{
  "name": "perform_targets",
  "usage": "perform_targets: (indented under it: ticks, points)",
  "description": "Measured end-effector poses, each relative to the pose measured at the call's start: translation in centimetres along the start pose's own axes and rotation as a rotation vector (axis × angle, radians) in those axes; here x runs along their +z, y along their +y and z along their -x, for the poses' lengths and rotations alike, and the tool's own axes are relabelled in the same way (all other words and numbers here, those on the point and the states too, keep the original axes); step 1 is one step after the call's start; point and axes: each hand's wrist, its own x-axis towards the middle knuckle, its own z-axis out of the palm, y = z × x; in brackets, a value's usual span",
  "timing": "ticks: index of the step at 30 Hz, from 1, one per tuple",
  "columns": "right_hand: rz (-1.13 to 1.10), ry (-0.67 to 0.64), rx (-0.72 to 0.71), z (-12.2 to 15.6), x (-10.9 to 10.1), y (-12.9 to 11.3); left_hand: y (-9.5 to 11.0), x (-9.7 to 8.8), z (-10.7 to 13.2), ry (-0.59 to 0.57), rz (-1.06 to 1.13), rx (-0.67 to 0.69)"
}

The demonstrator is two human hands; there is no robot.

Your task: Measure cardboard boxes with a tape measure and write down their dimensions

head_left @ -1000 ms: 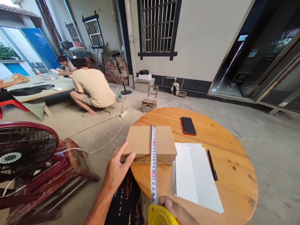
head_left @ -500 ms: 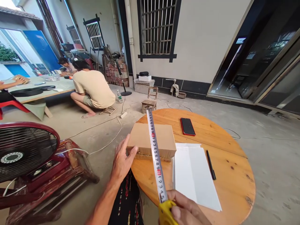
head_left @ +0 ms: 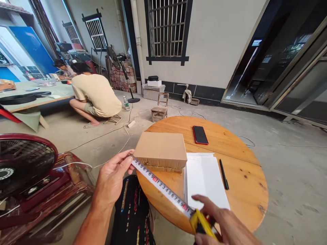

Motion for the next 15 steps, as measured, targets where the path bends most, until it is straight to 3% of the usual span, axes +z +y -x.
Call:
perform_targets:
  ticks: [2,4,7,9,12,15]
  points:
    - [0.126,0.139,-0.049,-1.3,-0.5,-1.0,0.2,1.2,0.4,-0.059,-0.028,-0.013]
    - [0.241,0.273,-0.179,-3.4,-1.2,-2.4,0.5,2.7,0.7,-0.133,-0.143,0.062]
    - [0.366,0.379,-0.459,-7.6,-2.5,-4.7,0.6,4.1,0.6,-0.2,-0.422,0.337]
    - [0.409,0.445,-0.568,-10.5,-3.2,-6.1,0.1,4.2,0.2,-0.143,-0.608,0.528]
    - [0.493,0.454,-0.596,-14.6,-3.3,-7.6,-1.7,3.6,-0.4,-0.027,-0.869,0.714]
    - [0.553,0.343,-0.614,-17.3,-3.1,-8.3,-4.0,3.1,-0.7,-0.053,-1.089,0.78]
